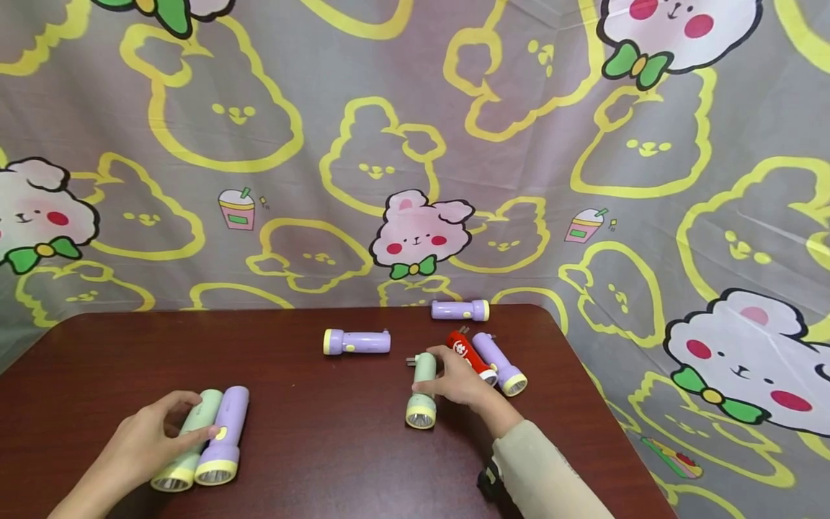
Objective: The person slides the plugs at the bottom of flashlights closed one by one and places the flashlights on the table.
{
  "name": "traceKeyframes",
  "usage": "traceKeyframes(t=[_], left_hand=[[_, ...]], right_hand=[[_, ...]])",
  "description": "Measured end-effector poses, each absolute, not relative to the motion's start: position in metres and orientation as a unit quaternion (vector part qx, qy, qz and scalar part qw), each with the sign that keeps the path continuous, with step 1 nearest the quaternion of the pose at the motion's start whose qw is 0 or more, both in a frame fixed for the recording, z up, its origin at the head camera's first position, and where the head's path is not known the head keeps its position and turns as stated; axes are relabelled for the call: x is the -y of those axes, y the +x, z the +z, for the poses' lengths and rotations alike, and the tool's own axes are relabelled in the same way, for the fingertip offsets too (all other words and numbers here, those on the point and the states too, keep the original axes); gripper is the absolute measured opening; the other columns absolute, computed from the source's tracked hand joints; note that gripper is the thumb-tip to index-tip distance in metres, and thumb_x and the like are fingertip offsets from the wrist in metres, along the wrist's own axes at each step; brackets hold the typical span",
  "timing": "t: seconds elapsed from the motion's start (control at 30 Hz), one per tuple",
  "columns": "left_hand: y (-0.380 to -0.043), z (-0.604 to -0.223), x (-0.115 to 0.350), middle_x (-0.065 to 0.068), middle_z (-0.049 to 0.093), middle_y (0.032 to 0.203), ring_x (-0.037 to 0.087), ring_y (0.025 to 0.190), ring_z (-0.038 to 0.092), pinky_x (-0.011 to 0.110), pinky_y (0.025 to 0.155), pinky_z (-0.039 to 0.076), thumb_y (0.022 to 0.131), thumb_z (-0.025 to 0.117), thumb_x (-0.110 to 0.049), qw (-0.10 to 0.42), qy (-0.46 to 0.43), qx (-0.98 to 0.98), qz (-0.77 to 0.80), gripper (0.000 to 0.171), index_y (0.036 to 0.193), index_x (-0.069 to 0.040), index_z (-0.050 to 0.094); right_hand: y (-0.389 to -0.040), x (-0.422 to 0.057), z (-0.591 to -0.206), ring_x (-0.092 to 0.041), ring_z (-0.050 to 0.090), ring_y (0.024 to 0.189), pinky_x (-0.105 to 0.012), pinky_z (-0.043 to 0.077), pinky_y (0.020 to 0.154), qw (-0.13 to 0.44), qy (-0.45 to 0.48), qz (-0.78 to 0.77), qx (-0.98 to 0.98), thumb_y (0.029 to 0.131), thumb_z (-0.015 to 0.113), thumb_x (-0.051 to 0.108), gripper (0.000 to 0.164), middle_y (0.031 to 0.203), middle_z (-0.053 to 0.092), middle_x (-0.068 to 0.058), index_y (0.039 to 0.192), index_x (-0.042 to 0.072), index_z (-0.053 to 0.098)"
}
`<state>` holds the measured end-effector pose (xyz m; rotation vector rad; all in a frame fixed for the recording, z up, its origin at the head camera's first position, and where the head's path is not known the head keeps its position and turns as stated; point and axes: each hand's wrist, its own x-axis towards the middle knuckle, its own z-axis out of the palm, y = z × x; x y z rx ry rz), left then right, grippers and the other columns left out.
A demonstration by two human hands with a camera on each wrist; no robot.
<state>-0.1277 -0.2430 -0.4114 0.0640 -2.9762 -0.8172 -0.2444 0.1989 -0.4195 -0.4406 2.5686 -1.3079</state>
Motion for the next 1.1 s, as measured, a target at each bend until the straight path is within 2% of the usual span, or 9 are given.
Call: traceKeyframes(t=[0.4, 0.63, 0.97, 1.1], left_hand=[[-0.129, -0.4098, 0.2422, 0.005, 0.07, 0.098, 0.016, 0.083, 0.062, 0.032, 0.065, 0.045, 0.077, 0.082, -0.05, 0.016, 0.024, 0.964, -0.265, 0.069, 0.122, -0.003, 0.06], [-0.128, -0.4098, 0.2419, 0.006, 0.07, 0.1, 0.016, 0.084, 0.062, 0.031, 0.065, 0.045, 0.077, 0.082, -0.049, 0.019, 0.021, 0.965, -0.262, 0.068, 0.122, -0.003, 0.06], [-0.1288, -0.4091, 0.2416, 0.005, 0.07, 0.096, 0.018, 0.084, 0.063, 0.032, 0.065, 0.045, 0.077, 0.082, -0.049, 0.015, 0.023, 0.965, -0.263, 0.068, 0.122, -0.003, 0.06], [-0.1284, -0.4083, 0.2416, 0.006, 0.07, 0.098, 0.017, 0.084, 0.063, 0.032, 0.065, 0.046, 0.077, 0.082, -0.049, 0.012, 0.025, 0.964, -0.263, 0.069, 0.122, -0.002, 0.059]], right_hand=[[-0.2425, -0.1978, -0.4181, -0.023, 0.066, 0.089, -0.029, 0.055, 0.071, 0.107, -0.119, -0.495, -0.854, 0.078, 0.08, 0.003, 0.069, 0.127, 0.055, -0.026, 0.137, -0.009, 0.045], [-0.2409, -0.2, -0.4168, -0.025, 0.065, 0.093, -0.03, 0.054, 0.074, 0.115, -0.112, -0.523, -0.837, 0.079, 0.079, 0.0, 0.07, 0.119, 0.06, -0.029, 0.138, -0.007, 0.042], [-0.2402, -0.2022, -0.419, -0.024, 0.067, 0.089, -0.035, 0.056, 0.078, 0.124, -0.131, -0.561, -0.808, 0.083, 0.076, 0.001, 0.074, 0.126, 0.056, -0.033, 0.144, -0.002, 0.035], [-0.2393, -0.2021, -0.4198, -0.024, 0.068, 0.091, -0.034, 0.057, 0.078, 0.12, -0.126, -0.569, -0.804, 0.084, 0.076, 0.001, 0.075, 0.124, 0.058, -0.033, 0.146, -0.002, 0.033]])
